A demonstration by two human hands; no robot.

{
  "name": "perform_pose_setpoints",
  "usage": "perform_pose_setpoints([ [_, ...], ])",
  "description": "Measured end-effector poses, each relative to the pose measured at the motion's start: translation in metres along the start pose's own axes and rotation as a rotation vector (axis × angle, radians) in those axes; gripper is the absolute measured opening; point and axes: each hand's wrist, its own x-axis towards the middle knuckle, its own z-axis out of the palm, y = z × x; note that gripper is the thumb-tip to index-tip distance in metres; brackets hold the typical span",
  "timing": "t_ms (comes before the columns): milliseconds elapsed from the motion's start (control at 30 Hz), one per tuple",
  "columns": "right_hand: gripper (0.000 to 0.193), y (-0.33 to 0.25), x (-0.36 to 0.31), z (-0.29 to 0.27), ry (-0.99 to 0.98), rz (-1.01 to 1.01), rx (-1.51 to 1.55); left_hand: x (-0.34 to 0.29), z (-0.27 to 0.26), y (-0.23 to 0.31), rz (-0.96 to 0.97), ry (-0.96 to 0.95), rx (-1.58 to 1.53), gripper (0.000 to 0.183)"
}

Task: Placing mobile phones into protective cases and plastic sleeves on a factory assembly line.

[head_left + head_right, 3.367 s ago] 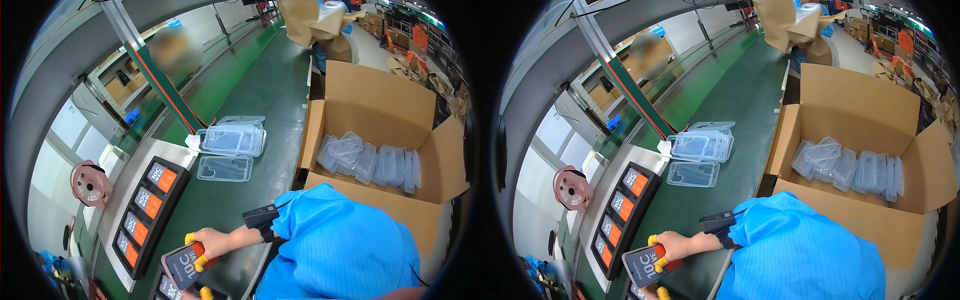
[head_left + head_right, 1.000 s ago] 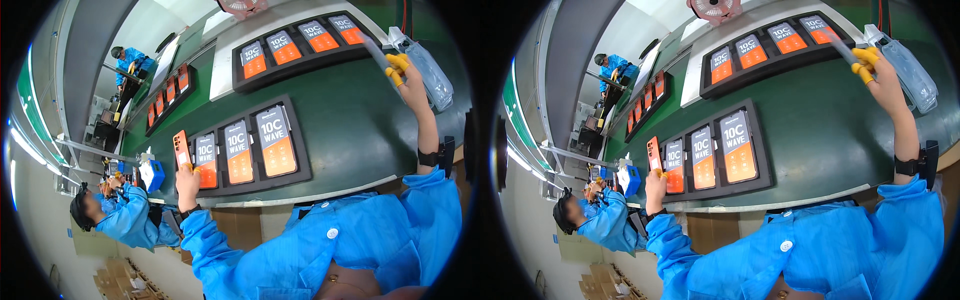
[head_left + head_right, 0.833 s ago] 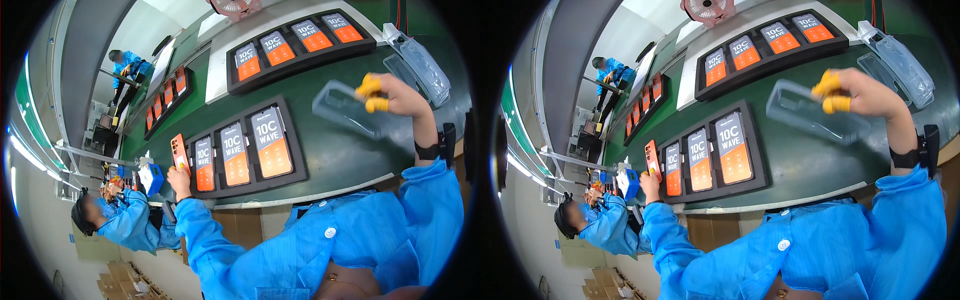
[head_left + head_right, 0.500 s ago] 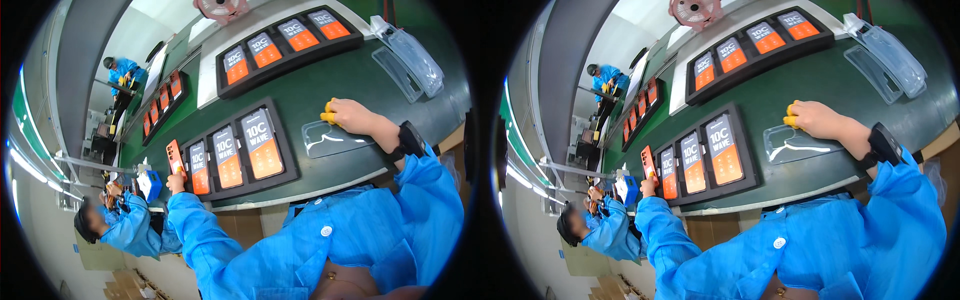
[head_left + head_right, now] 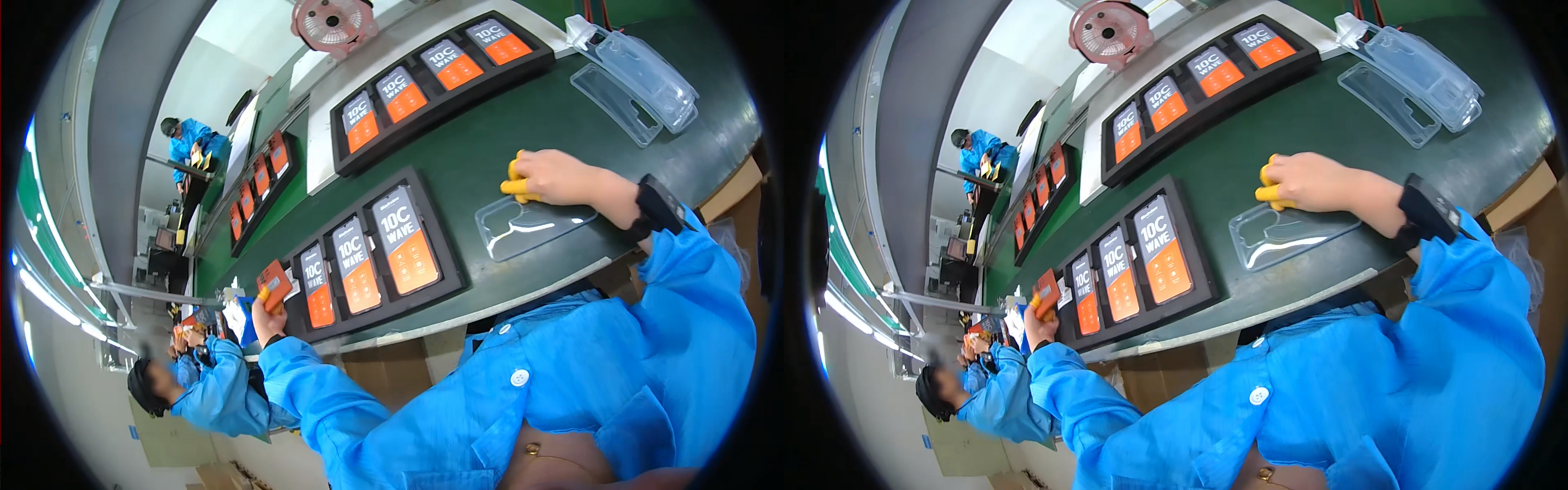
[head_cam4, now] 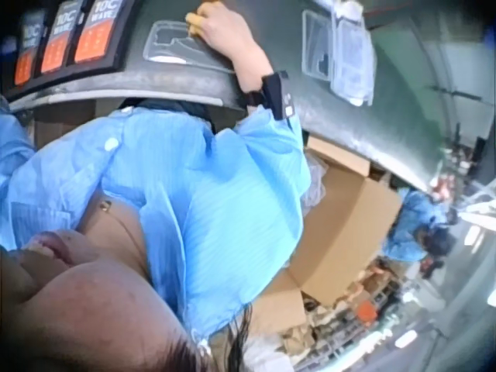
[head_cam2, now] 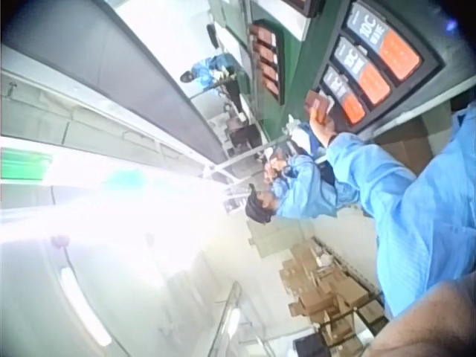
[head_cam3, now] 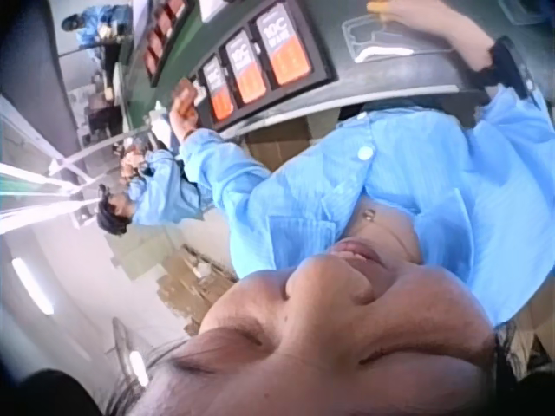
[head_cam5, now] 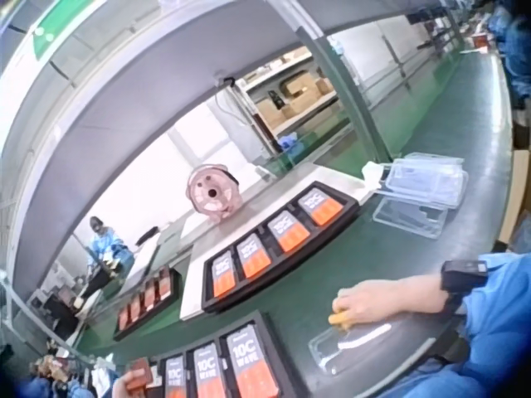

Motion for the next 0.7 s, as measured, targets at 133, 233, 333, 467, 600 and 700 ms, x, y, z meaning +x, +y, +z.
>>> perform_pose_setpoints([
  [133,0.051,-0.022,0.006,-0.029,0.076,0.372,0.42,-0.057,0.077,-0.007,0.145,-0.316,-0.06,0.027],
  [233,0.056,-0.044,0.029,-0.025,0.107,0.448,0.896,-0.133,0.159,-0.039,0.071,-0.77,-0.174,0.033],
  [333,0.04,-0.058,0.062,-0.004,0.222,0.662,1.48,-0.182,0.223,-0.088,0.157,-0.884,0.059,0.034],
  [467,0.035,-0.057,0.065,-0.016,0.651,0.618,1.422,-0.204,0.26,-0.121,0.224,-1.126,0.463,0.035],
  [600,0.025,-0.036,0.013,-0.055,0.52,0.379,0.436,-0.196,0.261,-0.128,0.939,-1.134,1.125,0.076],
  [700,0.023,-0.036,-0.006,-0.05,0.354,0.042,0.065,-0.218,0.257,-0.14,1.039,-1.229,1.436,0.089],
])
